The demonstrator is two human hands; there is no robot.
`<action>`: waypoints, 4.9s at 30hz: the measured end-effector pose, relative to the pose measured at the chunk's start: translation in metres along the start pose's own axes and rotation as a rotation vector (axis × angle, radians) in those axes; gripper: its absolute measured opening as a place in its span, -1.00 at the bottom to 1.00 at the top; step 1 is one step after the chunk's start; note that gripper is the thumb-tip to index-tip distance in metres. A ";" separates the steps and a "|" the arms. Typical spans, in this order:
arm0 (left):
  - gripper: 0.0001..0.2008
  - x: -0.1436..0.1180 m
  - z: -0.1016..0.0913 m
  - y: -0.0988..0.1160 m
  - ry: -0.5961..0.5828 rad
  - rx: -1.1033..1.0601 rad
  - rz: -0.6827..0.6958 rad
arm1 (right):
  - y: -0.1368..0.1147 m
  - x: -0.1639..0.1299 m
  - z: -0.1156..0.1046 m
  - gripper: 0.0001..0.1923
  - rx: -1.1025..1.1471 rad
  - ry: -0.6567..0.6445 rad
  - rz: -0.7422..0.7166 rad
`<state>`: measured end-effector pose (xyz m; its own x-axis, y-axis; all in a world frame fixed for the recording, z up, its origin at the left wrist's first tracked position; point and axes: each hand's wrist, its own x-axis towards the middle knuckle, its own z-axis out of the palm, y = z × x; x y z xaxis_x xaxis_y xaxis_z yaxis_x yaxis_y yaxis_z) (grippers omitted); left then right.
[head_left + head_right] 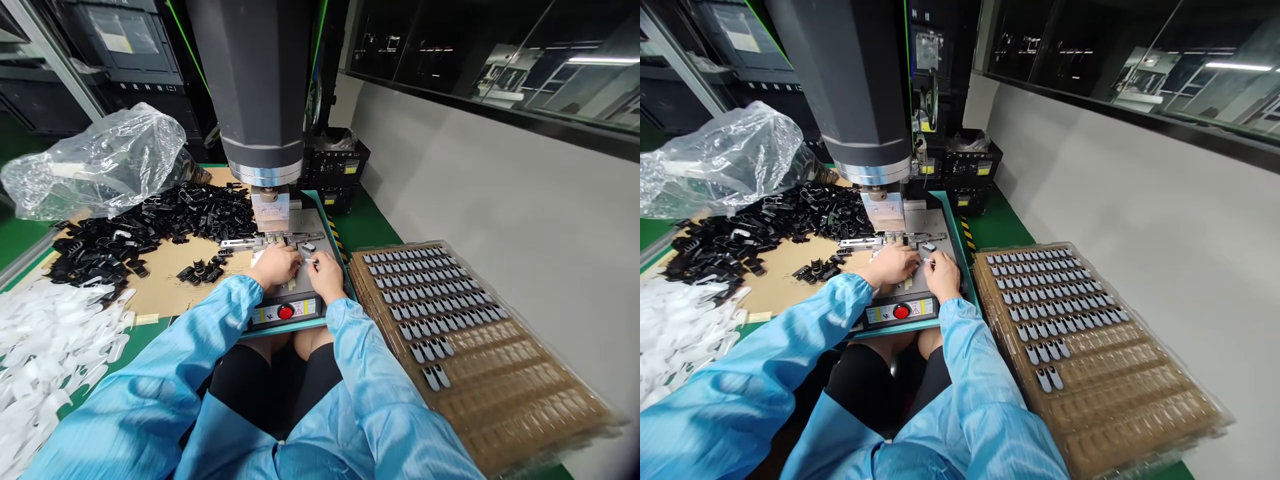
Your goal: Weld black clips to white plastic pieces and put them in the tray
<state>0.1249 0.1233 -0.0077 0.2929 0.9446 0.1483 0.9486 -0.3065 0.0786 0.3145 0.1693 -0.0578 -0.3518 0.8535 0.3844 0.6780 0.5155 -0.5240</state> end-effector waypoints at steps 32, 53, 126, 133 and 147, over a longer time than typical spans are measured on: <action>-0.60 -0.043 0.003 -0.070 0.345 -0.467 -0.340 | -0.018 0.011 -0.004 -0.83 0.094 0.049 -0.040; -0.50 -0.042 -0.012 -0.056 0.170 0.056 -0.211 | -0.060 0.055 0.030 -0.77 -0.197 0.095 -0.213; -0.72 -0.206 -0.022 -0.100 0.542 -0.289 -0.754 | -0.178 -0.005 0.083 -0.74 -0.262 -0.317 -0.498; -0.73 -0.208 -0.014 -0.099 0.559 -0.218 -0.745 | -0.169 -0.010 0.079 -0.66 -0.221 -0.329 -0.504; -0.69 -0.203 -0.010 -0.086 0.344 -0.080 -0.564 | -0.165 -0.014 0.069 -0.66 -0.219 -0.293 -0.483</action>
<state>-0.0173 -0.0429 -0.0343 -0.3131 0.8754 0.3683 0.9297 0.2035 0.3069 0.1628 0.0776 -0.0288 -0.7949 0.5281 0.2987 0.5032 0.8489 -0.1619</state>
